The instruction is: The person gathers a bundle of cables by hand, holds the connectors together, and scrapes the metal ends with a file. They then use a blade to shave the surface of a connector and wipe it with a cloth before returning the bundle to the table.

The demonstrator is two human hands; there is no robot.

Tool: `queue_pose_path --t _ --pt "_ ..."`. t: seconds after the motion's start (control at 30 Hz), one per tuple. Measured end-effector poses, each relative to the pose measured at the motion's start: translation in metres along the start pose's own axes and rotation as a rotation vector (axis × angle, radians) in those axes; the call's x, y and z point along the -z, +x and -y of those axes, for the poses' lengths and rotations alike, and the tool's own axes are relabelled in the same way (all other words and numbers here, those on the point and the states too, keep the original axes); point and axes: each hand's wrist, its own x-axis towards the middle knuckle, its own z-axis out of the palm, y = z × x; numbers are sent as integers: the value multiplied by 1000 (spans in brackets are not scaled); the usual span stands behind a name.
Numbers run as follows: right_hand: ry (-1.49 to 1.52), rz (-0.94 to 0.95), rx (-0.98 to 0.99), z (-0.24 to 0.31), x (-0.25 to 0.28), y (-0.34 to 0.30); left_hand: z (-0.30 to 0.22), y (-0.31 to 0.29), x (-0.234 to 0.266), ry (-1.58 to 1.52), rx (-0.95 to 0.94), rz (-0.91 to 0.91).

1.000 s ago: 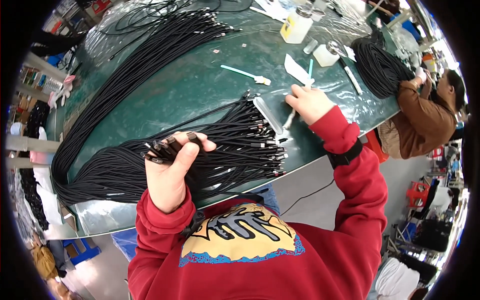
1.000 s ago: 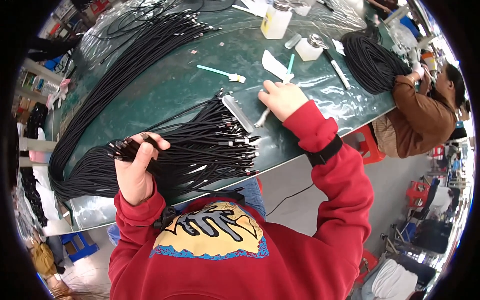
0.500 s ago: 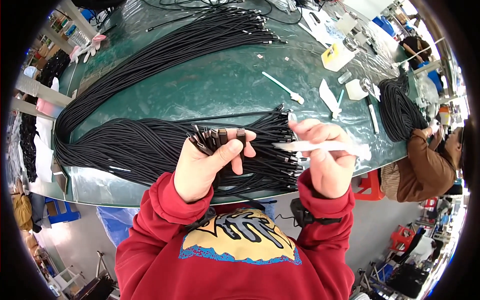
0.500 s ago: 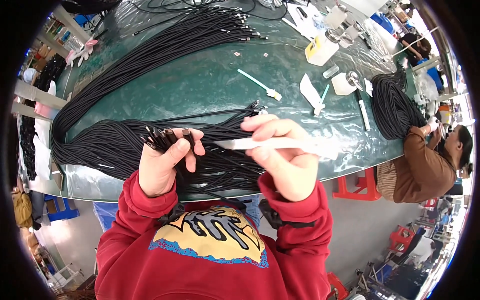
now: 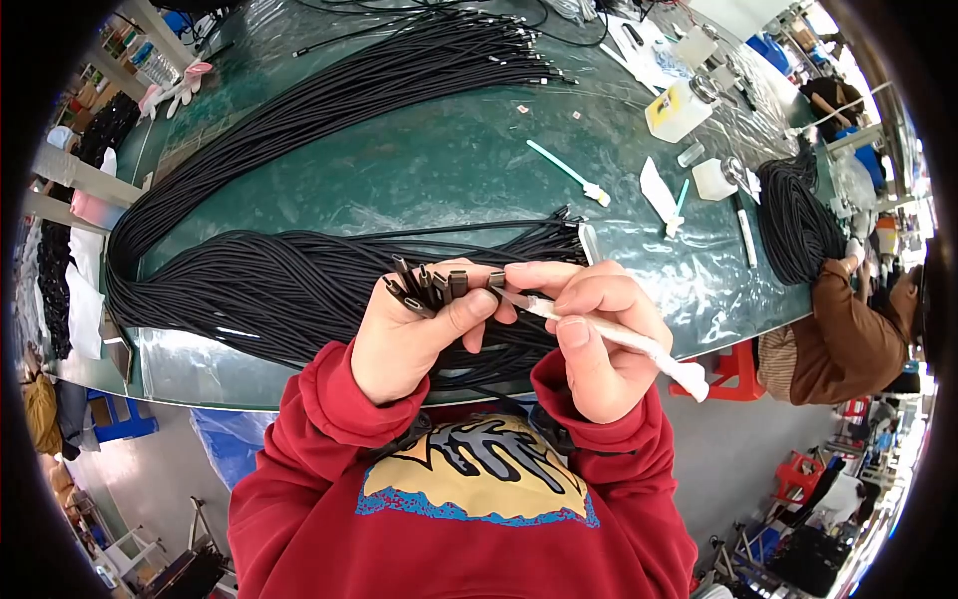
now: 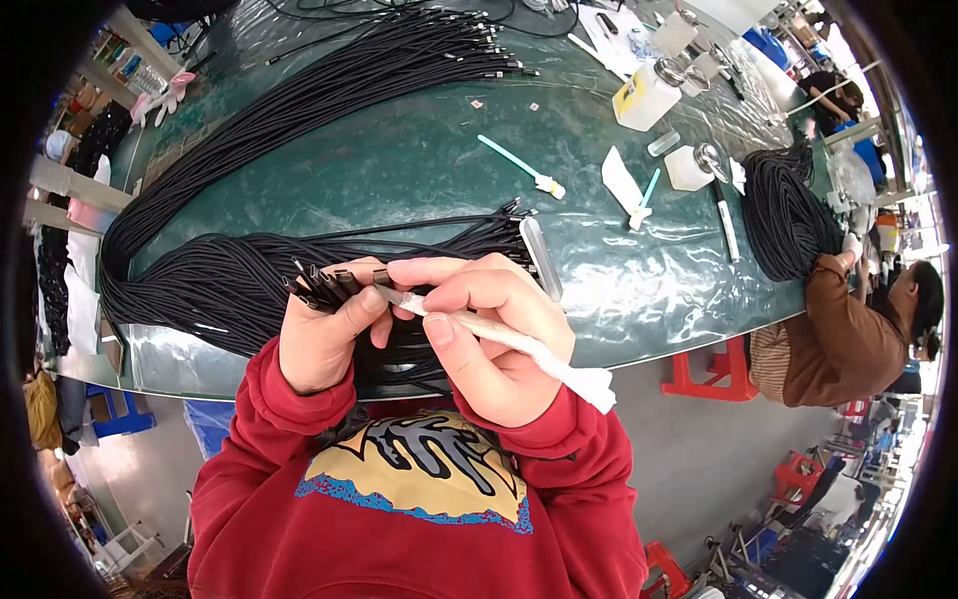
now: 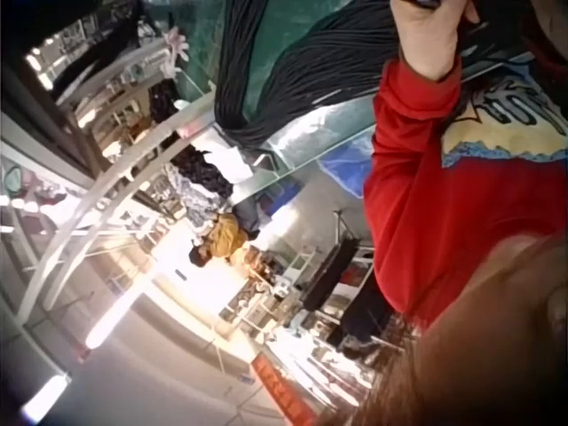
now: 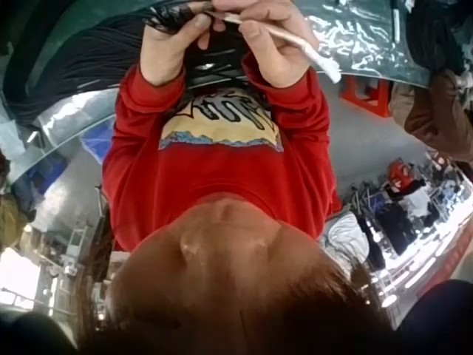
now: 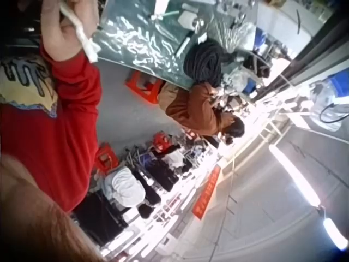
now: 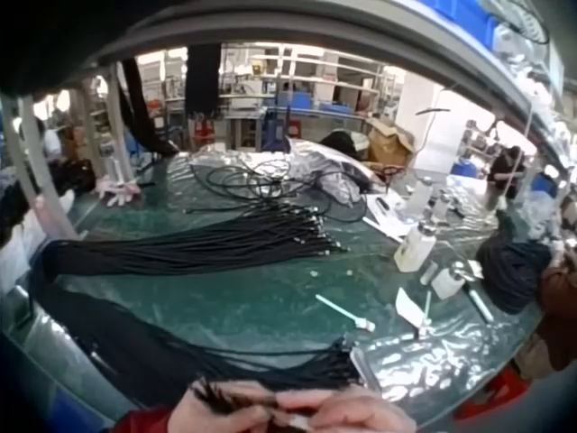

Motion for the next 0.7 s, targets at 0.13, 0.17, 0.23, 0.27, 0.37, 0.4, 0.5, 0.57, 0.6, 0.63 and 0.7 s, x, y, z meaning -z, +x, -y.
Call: queue_pose_path --t 0.13,0.17,0.23,0.27,0.37,0.4,0.5,0.57,0.6,0.63,0.7 --pt "-35 1 -1 3 0 0 0 0 0 18 -8 1" --pt "-34 1 -1 3 0 0 0 0 0 27 -10 0" --pt "-43 9 -10 4 1 1 0 0 0 34 -10 2" --pt "-49 13 -13 4 1 1 0 0 -1 41 -11 7" --pt "-53 7 -18 5 1 1 0 0 -1 49 -9 11" --pt "-54 4 -21 5 1 1 -1 0 -1 49 -7 10" --pt "-46 23 -5 4 4 2 -1 0 0 53 -7 13" --pt "-42 33 4 4 5 2 0 0 0 60 -13 21" --pt "-56 31 1 5 6 2 0 0 0 60 -13 21" --pt "-70 30 -2 6 6 3 0 1 0 62 -18 27" --pt "-82 30 -5 7 6 3 0 1 0 67 -29 36"
